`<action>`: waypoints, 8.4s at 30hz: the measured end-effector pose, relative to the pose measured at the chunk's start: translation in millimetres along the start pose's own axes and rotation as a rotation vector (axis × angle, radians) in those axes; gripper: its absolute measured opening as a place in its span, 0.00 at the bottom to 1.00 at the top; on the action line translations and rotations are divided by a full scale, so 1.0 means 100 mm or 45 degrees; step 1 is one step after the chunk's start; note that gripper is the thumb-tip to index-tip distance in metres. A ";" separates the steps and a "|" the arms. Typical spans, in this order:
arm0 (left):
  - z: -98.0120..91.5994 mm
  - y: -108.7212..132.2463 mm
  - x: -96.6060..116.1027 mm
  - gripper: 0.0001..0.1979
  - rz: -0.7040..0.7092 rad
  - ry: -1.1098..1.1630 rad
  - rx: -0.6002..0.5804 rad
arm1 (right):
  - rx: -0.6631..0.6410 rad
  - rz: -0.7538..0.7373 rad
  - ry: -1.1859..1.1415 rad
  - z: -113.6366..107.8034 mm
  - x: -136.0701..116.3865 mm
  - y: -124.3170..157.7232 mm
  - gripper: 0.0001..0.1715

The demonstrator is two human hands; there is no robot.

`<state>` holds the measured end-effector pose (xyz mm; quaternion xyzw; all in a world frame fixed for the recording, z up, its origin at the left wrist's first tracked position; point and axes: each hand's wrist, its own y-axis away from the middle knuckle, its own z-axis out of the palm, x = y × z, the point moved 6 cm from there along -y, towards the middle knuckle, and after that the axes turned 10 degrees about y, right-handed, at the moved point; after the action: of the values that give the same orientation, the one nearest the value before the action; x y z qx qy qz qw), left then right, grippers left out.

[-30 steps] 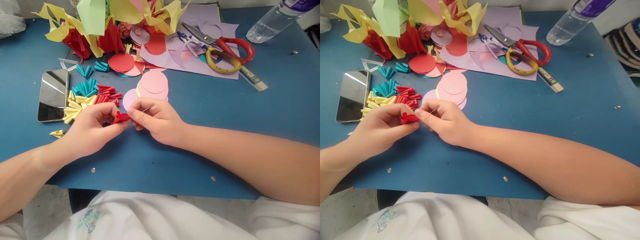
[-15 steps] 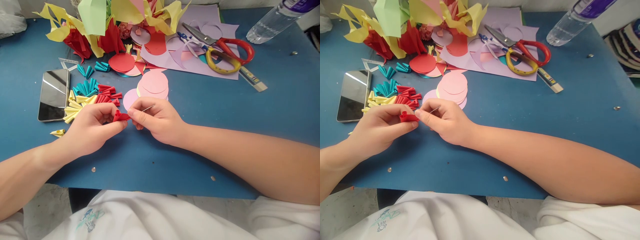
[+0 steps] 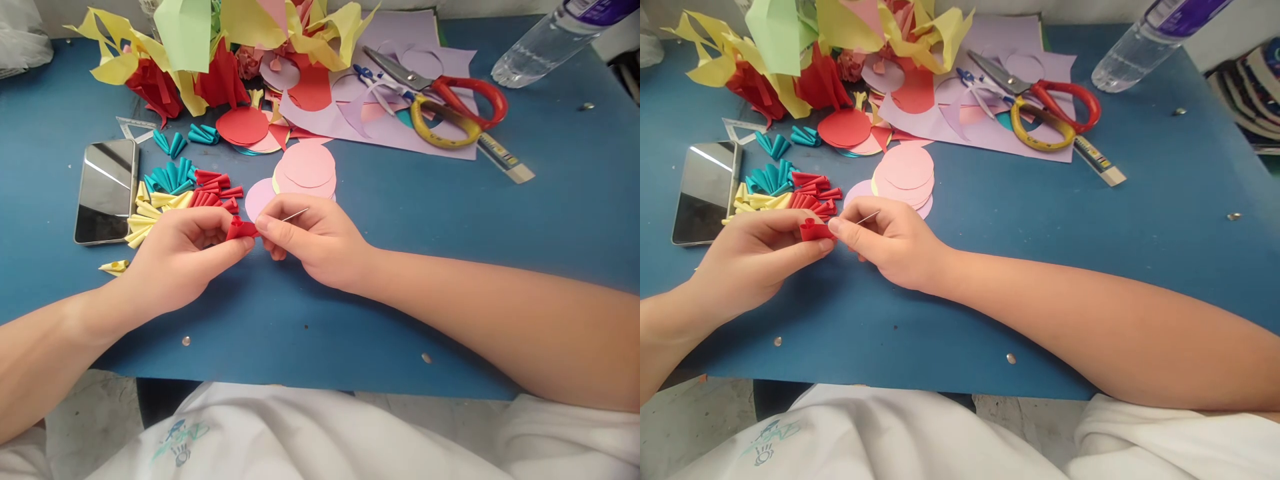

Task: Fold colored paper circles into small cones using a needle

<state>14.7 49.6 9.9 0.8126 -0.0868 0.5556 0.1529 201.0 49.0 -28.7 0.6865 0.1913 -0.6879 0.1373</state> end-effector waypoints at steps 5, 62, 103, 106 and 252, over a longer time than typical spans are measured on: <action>0.02 0.00 0.02 0.16 -0.004 0.012 -0.045 | 0.042 -0.004 0.007 -0.01 0.03 -0.01 0.34; 0.09 0.06 0.10 0.16 0.039 -0.135 -0.183 | 0.087 -0.069 -0.026 0.01 0.05 -0.02 0.35; 0.19 0.07 0.13 0.15 0.270 -0.445 -0.505 | -0.115 -0.030 0.108 0.03 -0.02 0.03 0.23; 0.20 0.08 0.11 0.15 0.295 -0.491 -0.494 | -0.173 0.012 0.155 0.03 0.01 0.04 0.22; 0.22 0.21 0.13 0.09 0.687 -0.690 -0.538 | -0.210 -0.388 0.516 0.09 -0.07 0.10 0.19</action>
<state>32.4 22.6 18.0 0.8282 -0.4448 0.3123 0.1367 197.4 35.9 -22.2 0.7601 0.3715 -0.5312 0.0466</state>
